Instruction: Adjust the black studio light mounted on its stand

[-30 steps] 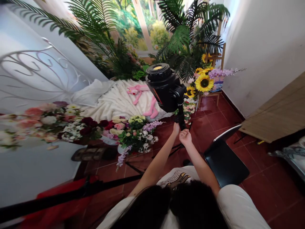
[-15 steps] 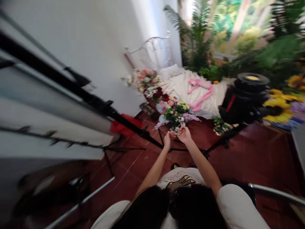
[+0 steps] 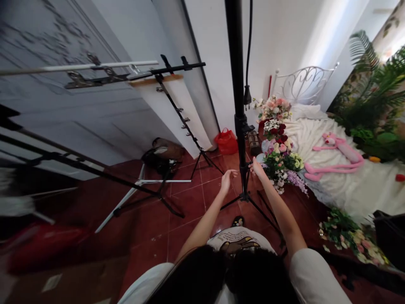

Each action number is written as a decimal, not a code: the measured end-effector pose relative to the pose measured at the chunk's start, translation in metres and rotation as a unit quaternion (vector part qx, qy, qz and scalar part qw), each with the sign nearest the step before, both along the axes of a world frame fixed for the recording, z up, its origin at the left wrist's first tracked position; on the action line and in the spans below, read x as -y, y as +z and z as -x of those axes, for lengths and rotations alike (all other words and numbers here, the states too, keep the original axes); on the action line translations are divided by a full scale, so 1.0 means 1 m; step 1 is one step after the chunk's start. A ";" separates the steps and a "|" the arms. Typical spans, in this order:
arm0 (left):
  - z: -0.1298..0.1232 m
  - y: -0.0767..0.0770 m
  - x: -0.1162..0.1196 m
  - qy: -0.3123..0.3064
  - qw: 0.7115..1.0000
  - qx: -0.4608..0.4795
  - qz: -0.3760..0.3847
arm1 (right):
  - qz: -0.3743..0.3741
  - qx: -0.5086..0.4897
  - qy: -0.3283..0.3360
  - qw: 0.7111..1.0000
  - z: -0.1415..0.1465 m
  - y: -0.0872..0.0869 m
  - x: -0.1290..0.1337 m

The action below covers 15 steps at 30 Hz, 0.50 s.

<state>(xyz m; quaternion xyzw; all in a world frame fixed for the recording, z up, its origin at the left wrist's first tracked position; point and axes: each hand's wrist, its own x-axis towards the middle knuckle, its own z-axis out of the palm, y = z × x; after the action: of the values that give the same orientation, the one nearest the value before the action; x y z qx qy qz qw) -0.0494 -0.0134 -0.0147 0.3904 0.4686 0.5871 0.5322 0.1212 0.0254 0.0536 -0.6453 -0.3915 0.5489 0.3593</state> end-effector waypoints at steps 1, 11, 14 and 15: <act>0.000 0.005 -0.001 0.004 1.000 -0.003 -0.009 | 0.015 0.023 0.023 0.999 -0.002 0.002 -0.008; -0.056 0.082 -0.038 -0.037 0.995 0.072 -0.052 | -0.004 0.124 0.166 0.978 -0.019 0.004 -0.055; -0.067 0.095 -0.051 -0.060 0.994 0.090 -0.031 | -0.012 0.135 0.174 0.975 -0.019 0.000 -0.061; -0.069 0.097 -0.054 -0.062 0.994 0.087 -0.031 | -0.025 0.135 0.170 0.976 -0.019 -0.002 -0.062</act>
<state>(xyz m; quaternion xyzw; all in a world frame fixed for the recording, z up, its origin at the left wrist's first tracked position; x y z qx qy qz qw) 0.0195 0.0406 0.0825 0.3821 0.3771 0.5992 0.5939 0.1406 0.0870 0.0519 -0.6284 -0.5542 0.4996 0.2202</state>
